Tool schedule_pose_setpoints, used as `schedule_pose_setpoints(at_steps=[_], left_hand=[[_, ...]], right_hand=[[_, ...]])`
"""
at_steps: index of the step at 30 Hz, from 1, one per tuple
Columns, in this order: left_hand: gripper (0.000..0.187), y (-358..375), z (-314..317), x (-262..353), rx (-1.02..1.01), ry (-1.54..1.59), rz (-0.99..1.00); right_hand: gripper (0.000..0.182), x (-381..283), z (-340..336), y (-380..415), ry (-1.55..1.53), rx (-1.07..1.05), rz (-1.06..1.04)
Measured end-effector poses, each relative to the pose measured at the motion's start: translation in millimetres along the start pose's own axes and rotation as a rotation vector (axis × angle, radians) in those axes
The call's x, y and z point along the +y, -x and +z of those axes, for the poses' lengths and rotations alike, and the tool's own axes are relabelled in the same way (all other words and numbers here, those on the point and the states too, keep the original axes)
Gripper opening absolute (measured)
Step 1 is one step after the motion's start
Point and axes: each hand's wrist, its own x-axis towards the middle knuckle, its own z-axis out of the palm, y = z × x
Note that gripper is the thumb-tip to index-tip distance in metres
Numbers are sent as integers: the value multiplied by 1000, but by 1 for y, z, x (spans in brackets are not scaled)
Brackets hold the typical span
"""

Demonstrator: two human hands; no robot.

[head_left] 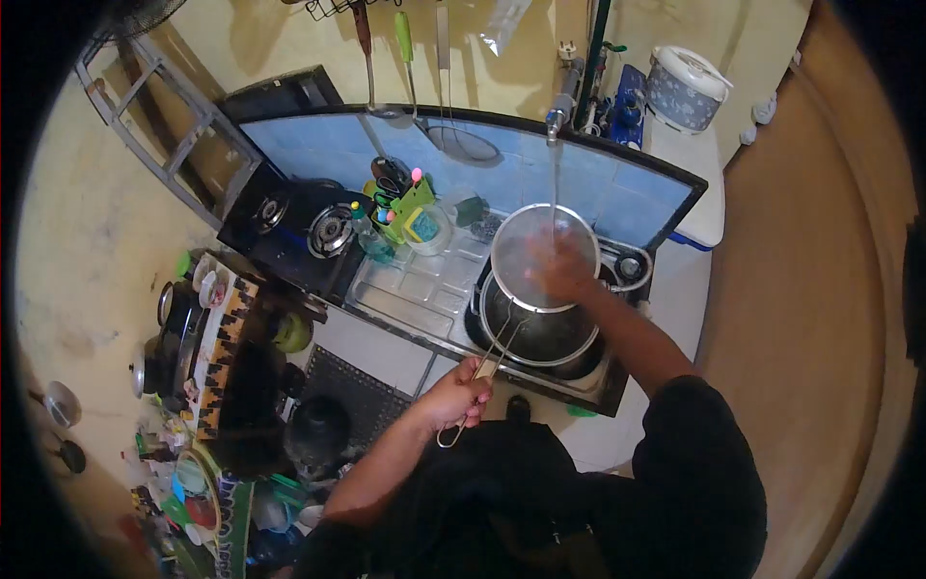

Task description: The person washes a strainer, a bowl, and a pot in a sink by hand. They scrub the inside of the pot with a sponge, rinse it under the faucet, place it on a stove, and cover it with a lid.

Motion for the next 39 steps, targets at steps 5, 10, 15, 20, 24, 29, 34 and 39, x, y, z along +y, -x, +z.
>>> schedule_pose_setpoints(at_steps=[5, 10, 15, 20, 24, 29, 34, 39], left_hand=[[16, -5, 16, 0, -29, -137, 15], [24, -10, 8, -11, -17, 79, 50], [21, -4, 4, -8, 28, 45, 100], [21, -16, 4, -2, 156, -8, 218], [22, -16, -8, -7, 124, 27, 192], [28, -15, 5, -9, 32, -56, 108], [26, -10, -3, -11, 18, 54, 51], [23, -6, 0, -4, -51, 5, -1]], right_hand=[[71, -15, -4, -52, -32, 65, 313], [64, -23, 21, -35, -171, -95, -57], [65, 16, -27, -46, 130, 172, 241], [65, -17, 23, -29, 52, 376, 127], [64, -16, 30, -16, 14, 377, 87], [67, -22, 39, -41, 186, 494, 307], [67, -38, 29, -25, -94, -44, 26], [69, -25, 2, -60, 156, 269, 216]])
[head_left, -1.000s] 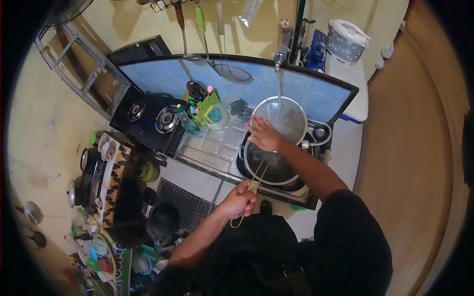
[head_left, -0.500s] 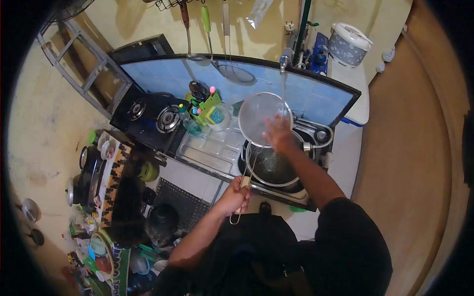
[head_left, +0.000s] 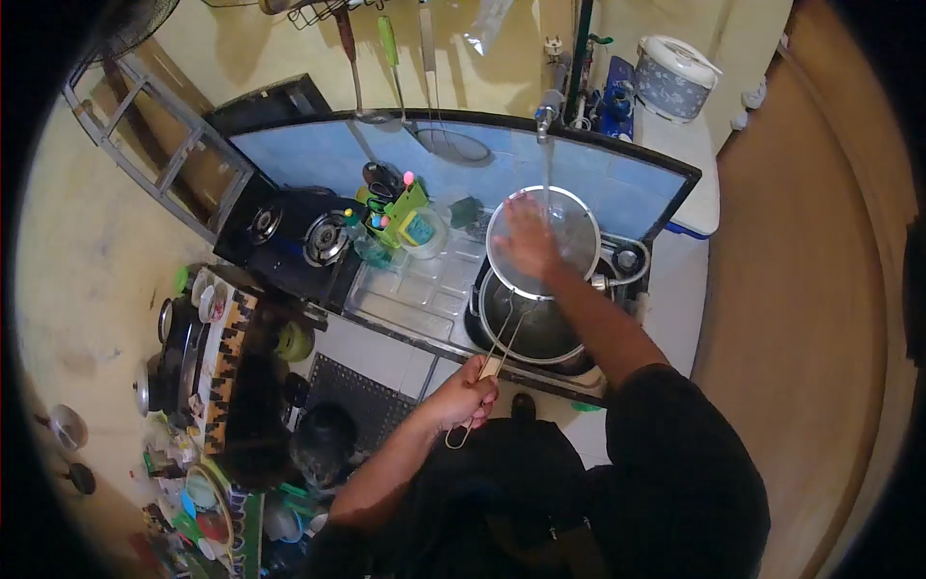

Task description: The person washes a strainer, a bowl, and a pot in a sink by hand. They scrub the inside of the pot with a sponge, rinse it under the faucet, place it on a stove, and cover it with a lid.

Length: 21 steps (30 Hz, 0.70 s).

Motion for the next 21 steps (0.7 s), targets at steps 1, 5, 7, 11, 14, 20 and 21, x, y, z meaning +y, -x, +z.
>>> schedule_pose_setpoints(at_steps=[1, 5, 7, 11, 14, 20, 21], left_hand=[[22, -1, 2, 2, 24, -15, 7], [22, 2, 3, 5, 19, 153, -21], [21, 3, 3, 0, 13, 129, -9], [23, 2, 0, -1, 123, 111, 70], [26, 6, 2, 6, 198, 50, 114], [41, -7, -60, -28, 435, -820, 411], [41, 1, -59, -21, 432, -824, 408]], right_hand=[[71, -13, 3, -3, -142, -85, -56], [72, -20, 41, 40, -309, -269, -296], [71, 0, 28, 53, -409, -355, -347], [69, 30, -15, 59, -180, -179, -105], [68, 28, -4, 76, -104, -173, -6], [54, 49, 11, 114, -263, -286, 123], [50, 68, 25, 114, -443, -273, 277]])
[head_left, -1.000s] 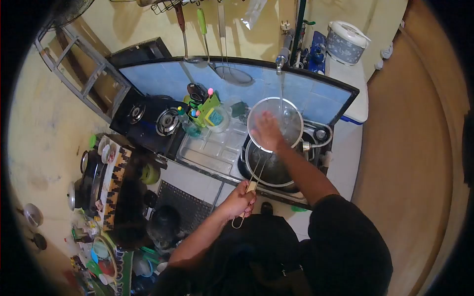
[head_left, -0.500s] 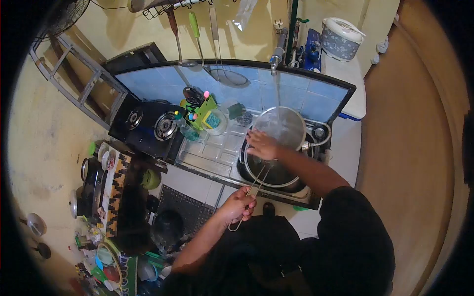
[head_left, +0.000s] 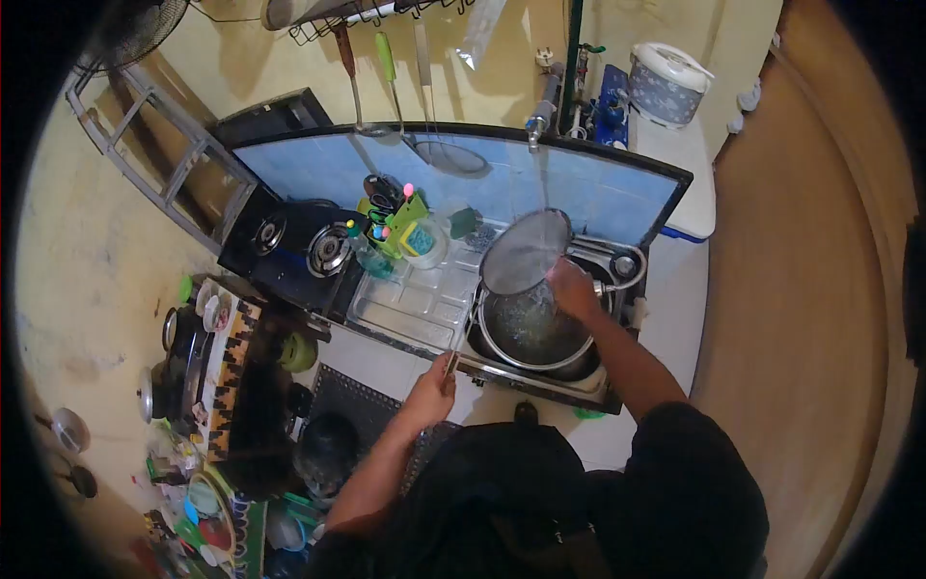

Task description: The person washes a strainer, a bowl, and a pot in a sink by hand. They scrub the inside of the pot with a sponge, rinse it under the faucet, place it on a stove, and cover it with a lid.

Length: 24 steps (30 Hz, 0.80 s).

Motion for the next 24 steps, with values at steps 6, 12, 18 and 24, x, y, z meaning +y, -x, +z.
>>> schedule_pose_setpoints(at_steps=[6, 12, 18, 24], left_hand=[[51, 6, -17, -3, 221, -440, 410], [65, 12, -2, 10, 224, -594, 348], [70, 8, 7, 1, 330, -590, 357], [70, 1, 14, -2, 388, -573, 361]], right_hand=[[62, 14, -74, -70, -963, 57, 754], [67, -36, -29, -93, -422, -544, 374], [68, -55, -39, -134, -377, -482, 231], [53, -117, -23, -104, 172, -78, -297]])
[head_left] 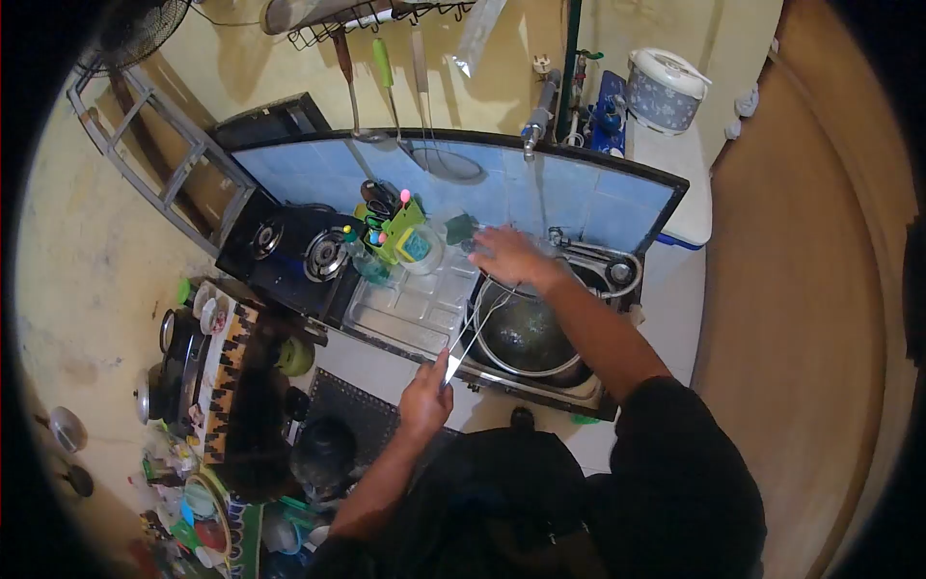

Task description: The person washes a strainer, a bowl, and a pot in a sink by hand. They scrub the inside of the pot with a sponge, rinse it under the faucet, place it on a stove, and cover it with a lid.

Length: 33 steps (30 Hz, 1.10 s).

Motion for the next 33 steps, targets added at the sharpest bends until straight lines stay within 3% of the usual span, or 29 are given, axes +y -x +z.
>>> schedule_pose_setpoints(at_steps=[3, 5, 6, 8, 10, 11, 13, 14, 16, 17, 19, 21, 22, 25, 27, 28, 30, 33], left_hand=[[69, 9, 3, -4, 60, 23, -5], [69, 9, 4, -2, 42, -9, -1], [70, 8, 3, -2, 47, -10, 13], [71, 6, 2, -1, 46, -14, 4], [71, 4, 4, -1, 43, -18, -5], [72, 4, 6, -3, 43, -3, -10], [73, 5, 6, -4, 32, 6, -14], [74, 3, 6, -2, 45, 8, 2], [75, 3, 6, 0, 55, 8, 25], [75, 3, 7, -1, 41, -3, 23], [76, 3, 9, 2, 26, -12, 28], [75, 5, 6, 6, -22, -36, 90], [75, 6, 6, 5, -24, -38, 91], [74, -1, 7, 2, 27, -63, 59], [72, -2, 6, -2, 53, -47, 9], [72, -2, 7, -1, 56, -46, -2], [71, -6, 9, 2, 37, -53, 34], [71, -17, -1, 16, -25, -63, 27]], right_hand=[[54, 29, -13, 11, -274, -128, -25], [54, 62, -35, 22, -528, -251, 326], [54, 78, -27, 29, -525, -253, 321], [48, 105, 12, 49, -589, -63, 581], [41, 61, 48, 77, -68, 594, 67], [41, 28, 41, 79, -68, 595, 68], [36, -36, -2, 83, -100, 654, 296], [36, -17, 21, 79, -103, 656, 302], [42, 53, 79, 55, -235, 576, 352], [48, 78, 66, 43, -316, 355, 362], [54, 103, 27, 13, -391, 137, 374], [62, 94, -7, -12, -483, -194, 402], [62, 89, 2, -16, -487, -193, 403], [60, 67, 16, -24, -112, -109, 36], [55, 15, -19, -8, -74, -22, -208], [55, 13, -39, -11, -76, -30, -217], [56, 20, -67, -19, -497, -533, 362], [54, 23, -53, -22, -222, -586, 186]])
